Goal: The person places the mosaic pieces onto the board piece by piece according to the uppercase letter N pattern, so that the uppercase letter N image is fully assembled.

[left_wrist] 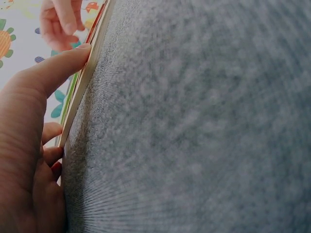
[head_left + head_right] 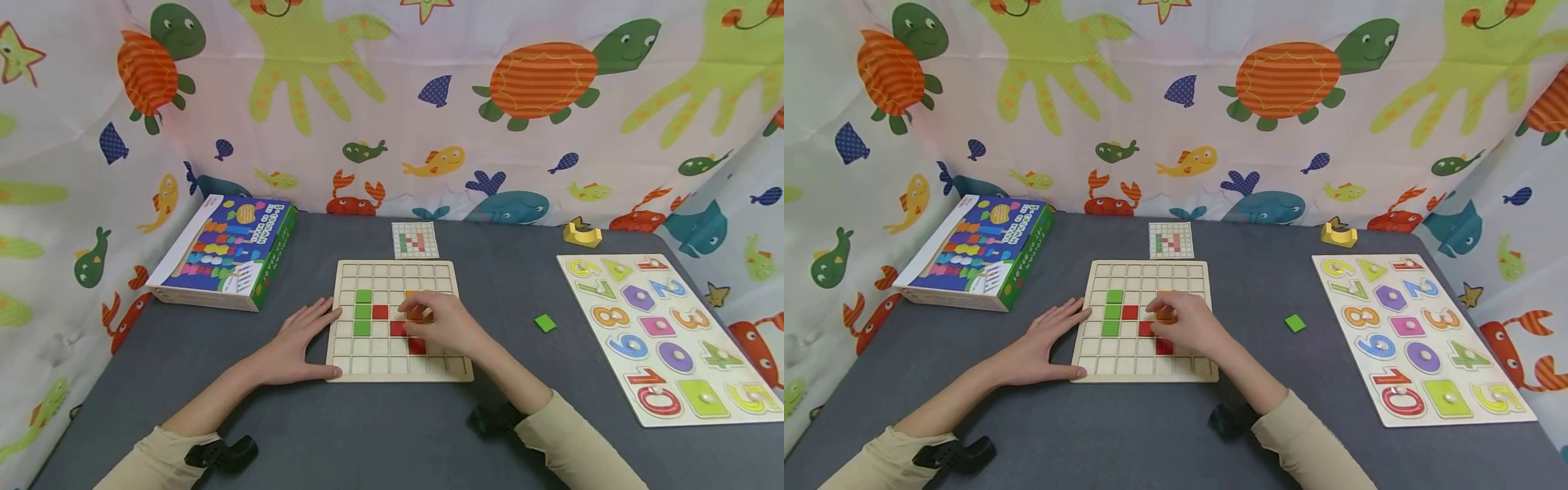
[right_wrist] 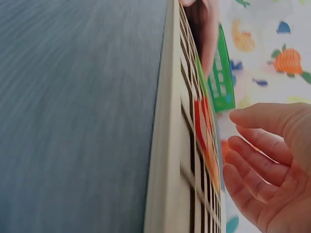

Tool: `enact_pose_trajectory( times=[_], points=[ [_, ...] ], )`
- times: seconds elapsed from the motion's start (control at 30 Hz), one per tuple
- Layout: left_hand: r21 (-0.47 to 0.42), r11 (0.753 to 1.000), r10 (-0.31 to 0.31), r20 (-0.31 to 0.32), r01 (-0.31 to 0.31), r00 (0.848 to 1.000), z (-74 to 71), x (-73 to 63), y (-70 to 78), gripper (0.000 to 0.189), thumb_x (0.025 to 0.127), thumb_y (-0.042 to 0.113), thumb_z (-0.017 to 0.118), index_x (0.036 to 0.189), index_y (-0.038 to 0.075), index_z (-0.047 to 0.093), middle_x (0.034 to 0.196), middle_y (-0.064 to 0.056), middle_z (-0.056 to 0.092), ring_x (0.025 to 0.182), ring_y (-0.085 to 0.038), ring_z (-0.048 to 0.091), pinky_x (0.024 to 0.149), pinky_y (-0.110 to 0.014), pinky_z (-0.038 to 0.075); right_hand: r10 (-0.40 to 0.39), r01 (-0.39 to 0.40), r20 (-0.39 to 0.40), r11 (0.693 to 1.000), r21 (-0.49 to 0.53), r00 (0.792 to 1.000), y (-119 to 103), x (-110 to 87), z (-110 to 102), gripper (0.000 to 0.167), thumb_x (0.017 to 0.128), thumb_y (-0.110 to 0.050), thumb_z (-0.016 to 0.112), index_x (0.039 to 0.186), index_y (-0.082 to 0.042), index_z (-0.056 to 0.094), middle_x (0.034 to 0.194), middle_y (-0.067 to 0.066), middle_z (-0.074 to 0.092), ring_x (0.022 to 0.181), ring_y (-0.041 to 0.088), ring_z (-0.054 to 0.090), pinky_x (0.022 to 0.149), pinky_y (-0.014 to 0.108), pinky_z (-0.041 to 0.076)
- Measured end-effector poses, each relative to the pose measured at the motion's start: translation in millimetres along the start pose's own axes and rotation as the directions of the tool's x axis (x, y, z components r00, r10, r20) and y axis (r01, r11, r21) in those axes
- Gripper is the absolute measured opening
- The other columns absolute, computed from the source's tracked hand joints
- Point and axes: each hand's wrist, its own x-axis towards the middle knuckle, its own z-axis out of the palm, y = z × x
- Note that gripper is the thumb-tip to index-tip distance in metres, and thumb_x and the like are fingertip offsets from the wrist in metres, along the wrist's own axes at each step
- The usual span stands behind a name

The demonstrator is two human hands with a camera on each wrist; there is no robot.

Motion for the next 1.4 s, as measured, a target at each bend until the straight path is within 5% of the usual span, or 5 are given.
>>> enact_pose_trajectory(
  times=[0.47, 0.8, 1.0, 1.4],
  points=[
    [0.01, 1.0, -0.019, -0.004, 0.019, 1.0, -1.8, -3.5, 0.0, 0.105, 0.076, 0.064, 0.072, 0.156, 0.016, 0.025, 0.163, -0.005, 0.012, 0.149, -0.026, 0.007, 0.115, -0.054, 0.005, 0.147, -0.167, -0.167, 0.979, -0.114, 0.975, 59.2, -64.7, -61.0, 0.026, 0.086, -0.013, 0.076, 0.111, -0.009, 0.07, 0.107, 0.007, 0.068, 0.097, 0.025, 0.064, 0.079, 0.042, 0.055],
    [0.011, 0.999, -0.03, -0.014, 0.03, 0.999, -2.7, -4.7, 0.7, 0.106, 0.074, 0.065, 0.073, 0.156, 0.016, 0.026, 0.162, -0.007, 0.013, 0.149, -0.027, 0.007, 0.115, -0.055, 0.005, 0.303, -0.351, -0.227, 0.911, -0.216, 0.926, 83.7, -97.4, -102.6, 0.032, 0.085, -0.014, 0.075, 0.113, -0.001, 0.067, 0.11, 0.02, 0.065, 0.096, 0.034, 0.06, 0.08, 0.049, 0.048],
    [0.01, 1.0, -0.02, -0.013, 0.02, 1.0, -1.5, -3.9, 0.3, 0.106, 0.075, 0.065, 0.073, 0.156, 0.016, 0.026, 0.162, -0.007, 0.014, 0.149, -0.027, 0.008, 0.115, -0.056, 0.005, 0.336, -0.379, -0.203, 0.894, -0.24, 0.92, 89.4, -101.6, -106.7, 0.034, 0.084, -0.01, 0.075, 0.113, 0.004, 0.066, 0.105, 0.021, 0.064, 0.09, 0.032, 0.057, 0.076, 0.048, 0.046],
    [0.007, 1.0, -0.008, -0.003, 0.008, 1.0, -1.0, -0.2, 3.0, 0.105, 0.075, 0.064, 0.073, 0.156, 0.016, 0.026, 0.162, -0.006, 0.014, 0.149, -0.027, 0.008, 0.115, -0.055, 0.006, 0.285, -0.316, -0.177, 0.93, -0.187, 0.942, 87.4, -95.9, -94.8, 0.036, 0.085, -0.006, 0.074, 0.118, 0.001, 0.063, 0.107, 0.017, 0.065, 0.095, 0.031, 0.062, 0.082, 0.049, 0.052]
  ],
)
